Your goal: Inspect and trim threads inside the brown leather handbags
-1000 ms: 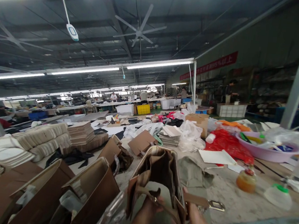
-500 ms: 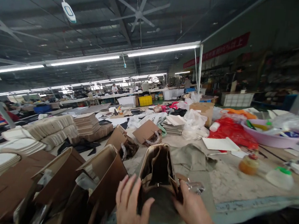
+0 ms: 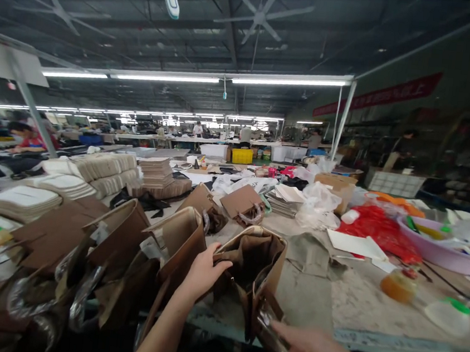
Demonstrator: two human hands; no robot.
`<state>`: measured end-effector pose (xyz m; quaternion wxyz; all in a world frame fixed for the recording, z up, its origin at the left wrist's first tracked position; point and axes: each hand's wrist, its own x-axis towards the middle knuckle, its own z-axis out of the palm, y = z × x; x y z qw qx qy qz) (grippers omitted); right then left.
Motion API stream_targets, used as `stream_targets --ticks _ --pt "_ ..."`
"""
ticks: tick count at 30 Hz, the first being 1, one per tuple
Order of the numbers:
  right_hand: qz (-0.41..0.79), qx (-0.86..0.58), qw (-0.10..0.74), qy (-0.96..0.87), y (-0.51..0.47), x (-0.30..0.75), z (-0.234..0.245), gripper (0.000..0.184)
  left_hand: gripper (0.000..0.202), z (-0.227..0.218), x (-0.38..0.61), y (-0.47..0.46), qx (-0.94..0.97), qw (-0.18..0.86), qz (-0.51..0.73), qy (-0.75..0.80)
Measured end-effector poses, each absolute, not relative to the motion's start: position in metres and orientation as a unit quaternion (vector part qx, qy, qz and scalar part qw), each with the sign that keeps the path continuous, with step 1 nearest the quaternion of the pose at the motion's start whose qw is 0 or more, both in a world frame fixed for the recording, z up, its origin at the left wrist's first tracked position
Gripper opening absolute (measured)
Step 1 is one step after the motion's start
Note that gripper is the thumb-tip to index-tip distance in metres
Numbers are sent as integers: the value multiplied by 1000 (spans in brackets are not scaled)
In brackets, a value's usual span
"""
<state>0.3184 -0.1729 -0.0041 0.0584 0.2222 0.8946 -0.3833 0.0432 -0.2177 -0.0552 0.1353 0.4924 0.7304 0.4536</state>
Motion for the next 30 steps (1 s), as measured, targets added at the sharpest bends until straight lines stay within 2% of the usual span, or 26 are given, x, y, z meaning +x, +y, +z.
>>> stream_targets --ticks 3,5,8,15,20,30 --pt "-330 172 -81 925 -155 319 30 29 34 -53 41 -212 499 146 476 709" --pt "-277 151 -185 930 -136 306 40 26 30 -52 42 -206 515 158 485 689" --pt "-205 94 -244 943 -99 277 35 27 25 -50 47 -193 551 172 468 670" --pt "-102 51 -181 977 -49 240 17 29 19 -47 63 -167 582 172 423 673" --pt "-28 79 -136 987 -39 237 19 13 25 -49 61 -160 573 162 442 671" --pt "9 167 -114 979 -27 237 12 10 28 -59 58 -155 531 172 460 690"
